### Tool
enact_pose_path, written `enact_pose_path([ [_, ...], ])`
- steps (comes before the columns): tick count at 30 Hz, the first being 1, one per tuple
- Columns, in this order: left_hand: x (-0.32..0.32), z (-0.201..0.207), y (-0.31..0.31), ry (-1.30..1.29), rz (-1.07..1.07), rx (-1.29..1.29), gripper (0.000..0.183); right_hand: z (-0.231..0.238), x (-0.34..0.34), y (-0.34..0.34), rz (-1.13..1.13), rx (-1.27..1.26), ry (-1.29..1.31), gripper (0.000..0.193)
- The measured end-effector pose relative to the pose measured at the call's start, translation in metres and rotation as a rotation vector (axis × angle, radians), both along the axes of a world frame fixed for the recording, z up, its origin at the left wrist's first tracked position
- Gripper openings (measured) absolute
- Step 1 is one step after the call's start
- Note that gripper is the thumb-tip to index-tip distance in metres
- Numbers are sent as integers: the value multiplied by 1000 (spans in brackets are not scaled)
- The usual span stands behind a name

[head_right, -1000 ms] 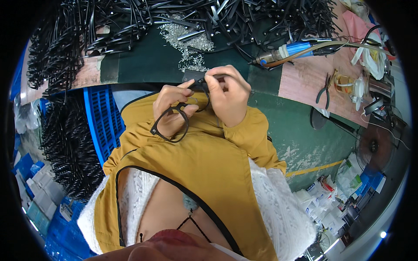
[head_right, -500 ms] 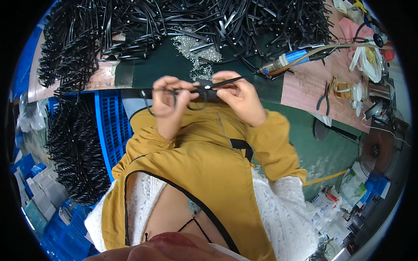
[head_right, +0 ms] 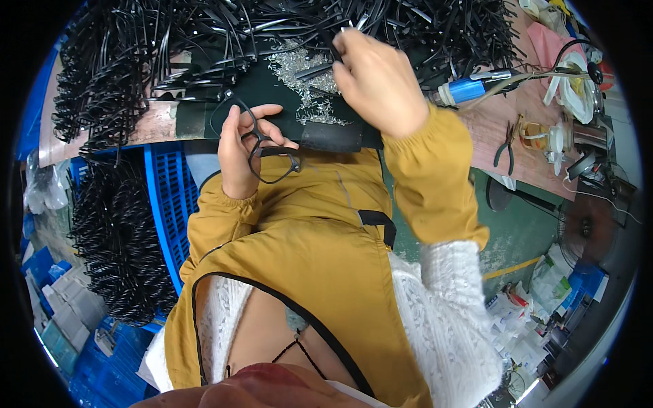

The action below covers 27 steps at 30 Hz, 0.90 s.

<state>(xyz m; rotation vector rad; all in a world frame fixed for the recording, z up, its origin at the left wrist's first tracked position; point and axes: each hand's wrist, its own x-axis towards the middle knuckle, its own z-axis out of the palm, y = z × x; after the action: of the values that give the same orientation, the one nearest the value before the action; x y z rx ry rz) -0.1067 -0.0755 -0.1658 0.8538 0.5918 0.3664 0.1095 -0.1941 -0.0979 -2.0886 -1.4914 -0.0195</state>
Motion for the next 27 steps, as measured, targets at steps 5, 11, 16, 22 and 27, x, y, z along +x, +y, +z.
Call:
enact_pose_path([
  [5,1,12,-14,168,-480,-242,54,-56,-51,-52,-134,205,656,15],
  [11,12,3,-47,193,-598,-390,47,-94,-60,-68,-128,334,669,7],
  [16,12,5,-44,199,-563,-437,40,-78,-60,-56,-75,382,819,11],
  [22,22,13,-50,306,-560,-276,41,-84,-45,-58,19,240,560,8],
  [27,17,16,-39,233,-541,-322,41,-73,-59,-58,-55,303,593,14],
])
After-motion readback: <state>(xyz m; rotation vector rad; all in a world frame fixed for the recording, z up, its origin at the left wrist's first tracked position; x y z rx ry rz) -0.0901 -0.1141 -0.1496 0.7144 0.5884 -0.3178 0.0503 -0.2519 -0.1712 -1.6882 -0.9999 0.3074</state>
